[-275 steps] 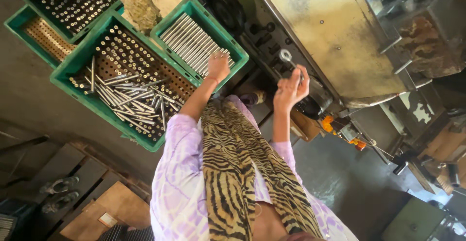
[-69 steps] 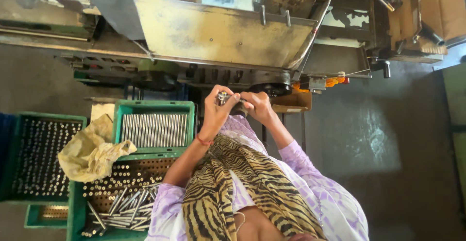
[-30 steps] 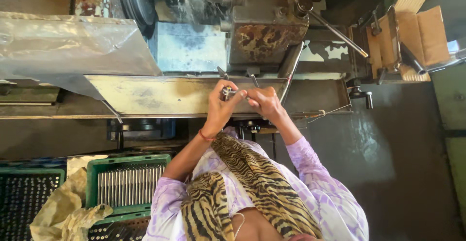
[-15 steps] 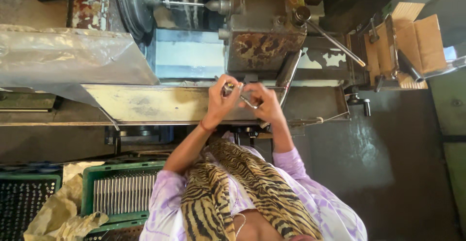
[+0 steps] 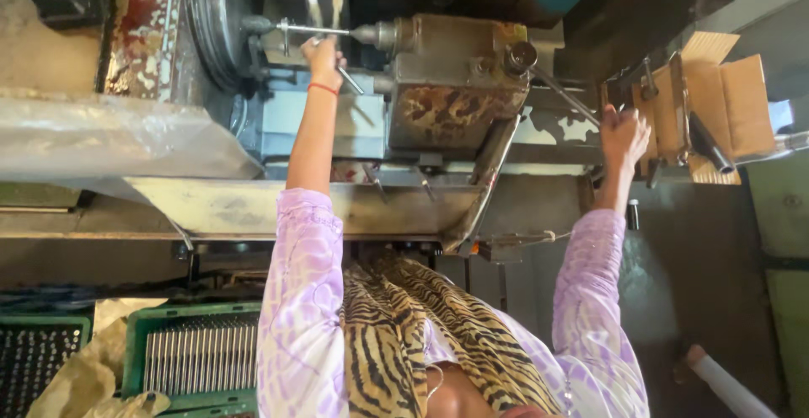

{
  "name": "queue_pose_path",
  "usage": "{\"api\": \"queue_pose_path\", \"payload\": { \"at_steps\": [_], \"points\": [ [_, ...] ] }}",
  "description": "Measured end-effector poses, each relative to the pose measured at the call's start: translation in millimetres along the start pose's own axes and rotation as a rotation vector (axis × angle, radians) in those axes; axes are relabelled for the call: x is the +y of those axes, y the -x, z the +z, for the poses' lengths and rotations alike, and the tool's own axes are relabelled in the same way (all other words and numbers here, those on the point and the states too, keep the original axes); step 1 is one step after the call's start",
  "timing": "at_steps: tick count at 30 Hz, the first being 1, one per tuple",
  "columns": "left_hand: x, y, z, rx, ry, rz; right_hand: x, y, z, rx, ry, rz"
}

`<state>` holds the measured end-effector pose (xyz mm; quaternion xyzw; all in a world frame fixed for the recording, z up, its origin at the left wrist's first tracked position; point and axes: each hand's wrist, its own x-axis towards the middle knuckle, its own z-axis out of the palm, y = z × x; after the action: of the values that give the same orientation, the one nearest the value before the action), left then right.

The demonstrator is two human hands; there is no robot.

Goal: The person repeatedly picks small metal rods from green bins, inserts them into a machine, and operates a lever to process each rod. The person then removes the processed rods and places them back into the bins. The cycle repeats throughout the clip.

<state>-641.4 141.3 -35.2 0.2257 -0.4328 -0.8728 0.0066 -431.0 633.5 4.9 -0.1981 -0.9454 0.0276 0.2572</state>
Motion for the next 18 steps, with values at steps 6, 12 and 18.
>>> {"api": "queue_pose_path", "payload": {
  "at_steps": [6, 12, 18],
  "points": [
    [12.9, -18.6, -10.0, -0.005, 0.091, -0.069, 7.4, 7.9, 7.5, -0.28, 0.029, 0.3],
    [4.7, -36.9, -18.4, 0.038, 0.106, -0.115, 12.7, 20.0, 22.0, -0.158, 0.043, 0.257],
    [-6.0, -48.4, -25.8, 0.166, 0.23, 0.116, 20.9, 6.8, 39.3, -0.087, 0.054, 0.273]
  ]
}}
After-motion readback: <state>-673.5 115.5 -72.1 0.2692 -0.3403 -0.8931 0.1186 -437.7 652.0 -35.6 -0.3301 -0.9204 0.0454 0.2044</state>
